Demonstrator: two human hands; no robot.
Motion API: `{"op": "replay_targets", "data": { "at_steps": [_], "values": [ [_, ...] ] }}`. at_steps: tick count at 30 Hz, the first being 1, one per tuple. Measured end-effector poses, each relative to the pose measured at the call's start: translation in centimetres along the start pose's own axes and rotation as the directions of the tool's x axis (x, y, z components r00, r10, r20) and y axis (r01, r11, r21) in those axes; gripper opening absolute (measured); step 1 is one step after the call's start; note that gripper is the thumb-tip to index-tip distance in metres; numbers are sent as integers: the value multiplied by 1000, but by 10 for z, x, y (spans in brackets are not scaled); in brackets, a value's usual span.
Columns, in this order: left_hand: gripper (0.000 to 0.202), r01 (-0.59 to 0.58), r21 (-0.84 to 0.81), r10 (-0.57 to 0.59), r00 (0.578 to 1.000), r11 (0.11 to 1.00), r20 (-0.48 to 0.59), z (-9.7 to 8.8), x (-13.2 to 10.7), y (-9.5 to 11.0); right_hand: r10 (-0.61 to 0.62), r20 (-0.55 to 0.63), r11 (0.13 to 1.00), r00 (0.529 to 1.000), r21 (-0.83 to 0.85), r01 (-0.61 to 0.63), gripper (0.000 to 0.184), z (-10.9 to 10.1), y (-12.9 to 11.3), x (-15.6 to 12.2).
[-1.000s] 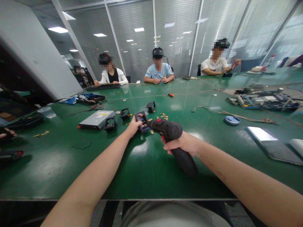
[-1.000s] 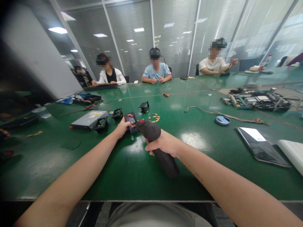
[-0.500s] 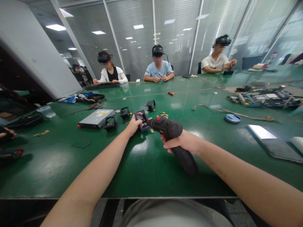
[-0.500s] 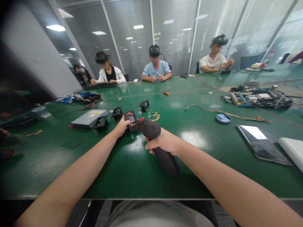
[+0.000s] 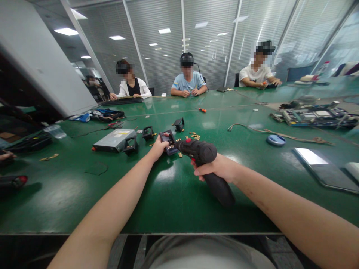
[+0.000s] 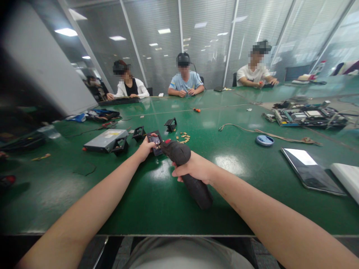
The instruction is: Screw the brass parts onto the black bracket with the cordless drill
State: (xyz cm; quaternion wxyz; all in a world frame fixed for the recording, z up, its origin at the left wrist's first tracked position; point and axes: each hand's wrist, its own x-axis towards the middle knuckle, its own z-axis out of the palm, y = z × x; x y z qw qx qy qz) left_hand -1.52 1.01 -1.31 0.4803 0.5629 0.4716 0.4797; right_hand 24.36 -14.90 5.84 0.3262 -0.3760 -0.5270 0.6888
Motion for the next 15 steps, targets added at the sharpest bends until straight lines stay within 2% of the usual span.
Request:
{"op": "replay_targets", "data": {
  "at_steps": [7,11,15],
  "values": [
    [59,0,11,0,1000,1000,-6,1,-2,3,-30,-10,1000,999,-1,30,33,1,2,0],
    [57,2,-66,-1,1000,998,16,0,1,1,-26,2,1000,1000,-1,26,32,0,2,0],
    [46,27,-142,-24,999,989,21,1,4,-1,-22,-3,1000,1000,-13,22,33,0,2,0]
  ]
}}
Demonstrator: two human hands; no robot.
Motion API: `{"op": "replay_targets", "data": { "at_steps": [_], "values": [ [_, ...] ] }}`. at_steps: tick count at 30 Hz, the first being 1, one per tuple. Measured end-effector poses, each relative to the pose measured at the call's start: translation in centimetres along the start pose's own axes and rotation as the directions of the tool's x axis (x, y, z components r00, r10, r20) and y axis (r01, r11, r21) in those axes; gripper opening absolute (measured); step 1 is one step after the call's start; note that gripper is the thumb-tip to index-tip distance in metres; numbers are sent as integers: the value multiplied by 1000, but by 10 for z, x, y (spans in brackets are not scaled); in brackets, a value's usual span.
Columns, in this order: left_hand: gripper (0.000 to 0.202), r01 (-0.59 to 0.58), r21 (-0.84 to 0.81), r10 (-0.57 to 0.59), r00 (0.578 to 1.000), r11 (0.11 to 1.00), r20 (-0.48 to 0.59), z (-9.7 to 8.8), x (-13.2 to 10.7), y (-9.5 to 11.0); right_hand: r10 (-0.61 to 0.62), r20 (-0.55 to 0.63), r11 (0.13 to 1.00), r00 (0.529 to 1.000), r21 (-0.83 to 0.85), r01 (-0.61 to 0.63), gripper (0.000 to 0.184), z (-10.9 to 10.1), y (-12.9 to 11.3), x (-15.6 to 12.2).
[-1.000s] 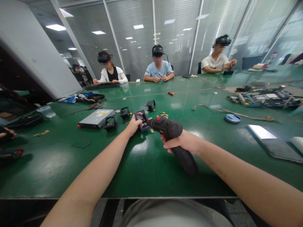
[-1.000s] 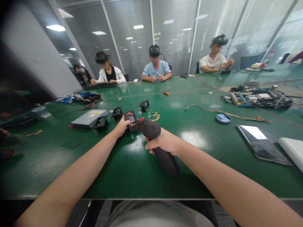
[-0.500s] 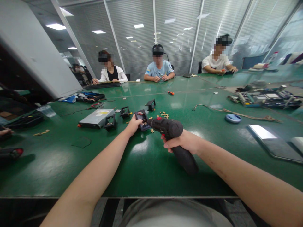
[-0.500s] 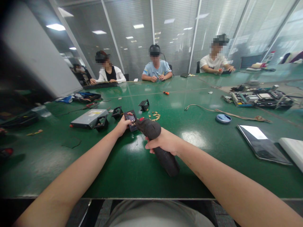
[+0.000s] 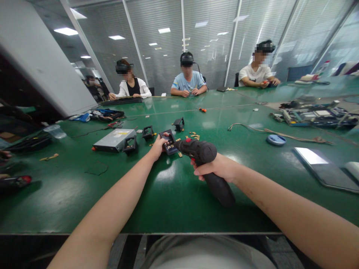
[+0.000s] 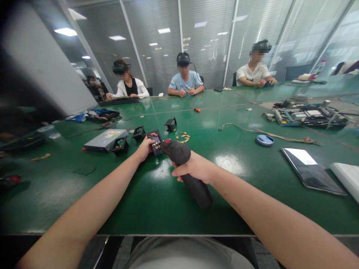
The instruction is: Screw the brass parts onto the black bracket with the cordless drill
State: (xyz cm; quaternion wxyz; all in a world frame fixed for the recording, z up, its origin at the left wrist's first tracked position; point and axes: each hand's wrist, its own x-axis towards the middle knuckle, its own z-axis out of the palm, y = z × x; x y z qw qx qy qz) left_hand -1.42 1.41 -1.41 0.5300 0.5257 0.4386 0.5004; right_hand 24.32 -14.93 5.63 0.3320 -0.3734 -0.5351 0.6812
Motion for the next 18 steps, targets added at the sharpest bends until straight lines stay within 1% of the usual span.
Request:
{"op": "replay_targets", "data": {
  "at_steps": [2,5,9,13,18],
  "values": [
    [43,4,-21,-4,1000,1000,-8,1,1,-1,0,-8,1000,1000,-5,0,32,0,0,0],
    [46,1,-47,-3,1000,999,-30,2,2,-1,2,-8,1000,1000,-6,-2,31,1,-1,0],
    [45,3,-72,-5,1000,997,-27,2,2,-2,5,-18,1000,1000,-9,-5,33,1,-2,-1],
    [41,-6,-69,4,1000,998,-26,1,3,-3,13,-28,1000,1000,-6,-13,35,2,-3,-1],
    [41,-8,-48,6,1000,999,-28,0,3,-4,23,-34,1000,999,-9,-23,31,3,-5,-3]
  ]
}}
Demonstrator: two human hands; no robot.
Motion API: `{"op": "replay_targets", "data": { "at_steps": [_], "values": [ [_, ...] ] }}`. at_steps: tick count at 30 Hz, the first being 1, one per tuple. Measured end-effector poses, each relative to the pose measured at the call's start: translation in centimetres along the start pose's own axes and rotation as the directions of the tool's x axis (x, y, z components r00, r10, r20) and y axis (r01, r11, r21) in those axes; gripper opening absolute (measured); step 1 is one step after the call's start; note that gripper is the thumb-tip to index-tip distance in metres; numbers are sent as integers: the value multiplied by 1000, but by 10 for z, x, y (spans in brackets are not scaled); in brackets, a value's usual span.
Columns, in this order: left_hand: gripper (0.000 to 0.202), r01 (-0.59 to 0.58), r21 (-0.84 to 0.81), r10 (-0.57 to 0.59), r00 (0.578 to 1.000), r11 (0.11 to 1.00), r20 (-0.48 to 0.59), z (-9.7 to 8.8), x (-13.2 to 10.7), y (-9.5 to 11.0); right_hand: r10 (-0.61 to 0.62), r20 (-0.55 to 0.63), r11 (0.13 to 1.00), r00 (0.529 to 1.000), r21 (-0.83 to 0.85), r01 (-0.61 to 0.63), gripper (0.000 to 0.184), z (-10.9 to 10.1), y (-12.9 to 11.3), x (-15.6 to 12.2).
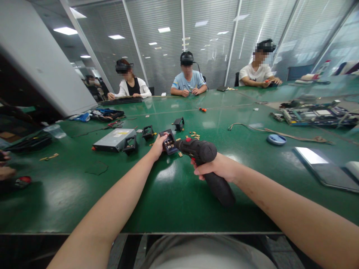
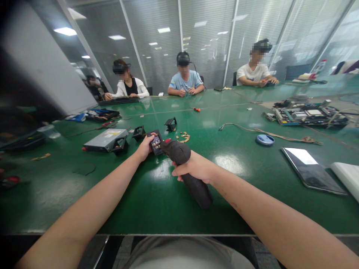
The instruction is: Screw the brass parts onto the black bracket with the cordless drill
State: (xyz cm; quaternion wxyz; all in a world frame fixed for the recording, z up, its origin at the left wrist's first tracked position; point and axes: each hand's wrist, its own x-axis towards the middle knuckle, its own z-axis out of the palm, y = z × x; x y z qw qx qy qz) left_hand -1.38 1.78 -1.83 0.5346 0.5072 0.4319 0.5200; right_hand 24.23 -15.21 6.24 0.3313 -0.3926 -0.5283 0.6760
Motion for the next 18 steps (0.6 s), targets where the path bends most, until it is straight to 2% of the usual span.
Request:
{"op": "replay_targets", "data": {
  "at_steps": [7,18],
  "values": [
    [43,11,-3,-11,1000,1000,-25,2,-1,1,8,27,999,1000,37,-9,33,-2,2,2],
    [33,15,0,-15,998,1000,-57,3,1,1,-38,51,999,998,2,38,31,-2,5,4]
  ]
}}
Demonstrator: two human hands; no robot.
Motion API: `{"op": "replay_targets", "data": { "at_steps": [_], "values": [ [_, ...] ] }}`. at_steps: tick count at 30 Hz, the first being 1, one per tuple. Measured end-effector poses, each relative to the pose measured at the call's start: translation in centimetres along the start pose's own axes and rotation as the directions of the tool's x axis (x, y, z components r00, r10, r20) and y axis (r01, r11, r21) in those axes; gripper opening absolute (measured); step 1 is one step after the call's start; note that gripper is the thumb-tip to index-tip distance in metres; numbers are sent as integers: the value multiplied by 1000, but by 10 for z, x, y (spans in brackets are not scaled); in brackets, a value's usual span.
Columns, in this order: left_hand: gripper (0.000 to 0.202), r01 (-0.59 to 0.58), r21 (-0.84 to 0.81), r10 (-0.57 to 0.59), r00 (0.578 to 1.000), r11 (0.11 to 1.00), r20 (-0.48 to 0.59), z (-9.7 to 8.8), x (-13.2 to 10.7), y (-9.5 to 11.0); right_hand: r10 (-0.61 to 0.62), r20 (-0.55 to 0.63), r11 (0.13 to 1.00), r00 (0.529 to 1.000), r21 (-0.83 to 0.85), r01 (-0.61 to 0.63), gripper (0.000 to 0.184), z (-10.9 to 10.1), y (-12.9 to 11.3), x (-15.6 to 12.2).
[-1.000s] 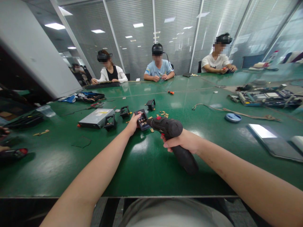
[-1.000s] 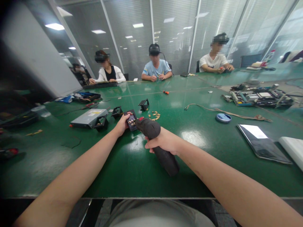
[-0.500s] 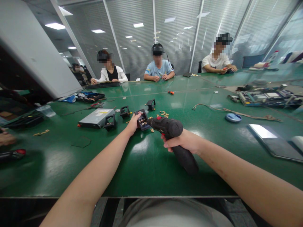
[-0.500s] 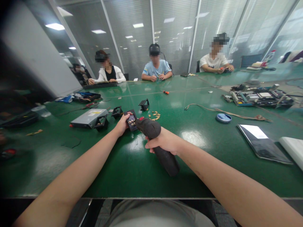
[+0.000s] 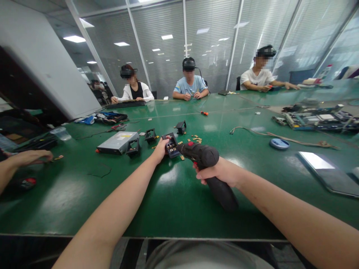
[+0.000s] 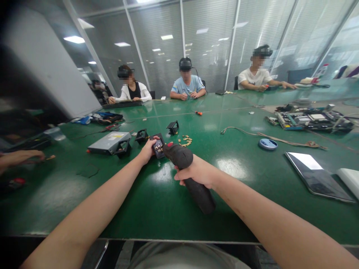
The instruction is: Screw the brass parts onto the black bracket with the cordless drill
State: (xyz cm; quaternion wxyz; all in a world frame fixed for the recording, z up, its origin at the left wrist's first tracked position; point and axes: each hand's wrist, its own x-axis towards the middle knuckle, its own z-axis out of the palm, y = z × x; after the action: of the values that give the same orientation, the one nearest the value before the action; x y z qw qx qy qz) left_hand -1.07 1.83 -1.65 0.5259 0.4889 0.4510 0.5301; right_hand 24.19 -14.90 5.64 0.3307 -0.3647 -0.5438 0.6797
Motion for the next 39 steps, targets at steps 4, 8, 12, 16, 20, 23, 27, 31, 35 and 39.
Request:
{"op": "replay_targets", "data": {
  "at_steps": [4,8,12,16,20,23,27,31,35,39],
  "values": [
    [30,-22,10,22,999,1000,28,-5,6,-7,13,-22,1000,1000,9,-13,33,2,-1,-1],
    [30,-45,-6,45,998,999,48,-10,11,-12,10,-13,1000,1000,1,-10,31,2,-2,-2],
    [31,-39,-10,39,998,999,48,-11,12,-13,12,-16,1000,1000,2,-12,31,2,-1,-2],
    [31,-32,13,31,999,999,41,-10,11,-12,14,-18,1000,1000,16,-14,34,2,-1,-2],
    [33,-20,30,19,999,999,31,-10,10,-11,8,-10,1000,1000,27,-8,34,1,0,-2],
    [34,-17,26,17,999,1000,28,-10,9,-11,6,-11,1000,1000,13,-6,32,1,0,-1],
    [33,-24,22,24,999,999,26,-8,7,-9,14,-28,1000,1000,0,-14,32,2,-1,-1],
    [34,-15,27,15,1000,1000,20,-7,5,-7,13,-29,1000,1000,-7,-13,31,3,-2,-2],
    [34,-20,40,19,1000,999,22,-7,3,-5,17,-24,1000,1000,-7,-17,31,2,-2,-3],
    [35,-16,56,15,1000,998,19,-7,3,-6,17,-28,1000,999,2,-17,32,1,0,-2]
  ]
}}
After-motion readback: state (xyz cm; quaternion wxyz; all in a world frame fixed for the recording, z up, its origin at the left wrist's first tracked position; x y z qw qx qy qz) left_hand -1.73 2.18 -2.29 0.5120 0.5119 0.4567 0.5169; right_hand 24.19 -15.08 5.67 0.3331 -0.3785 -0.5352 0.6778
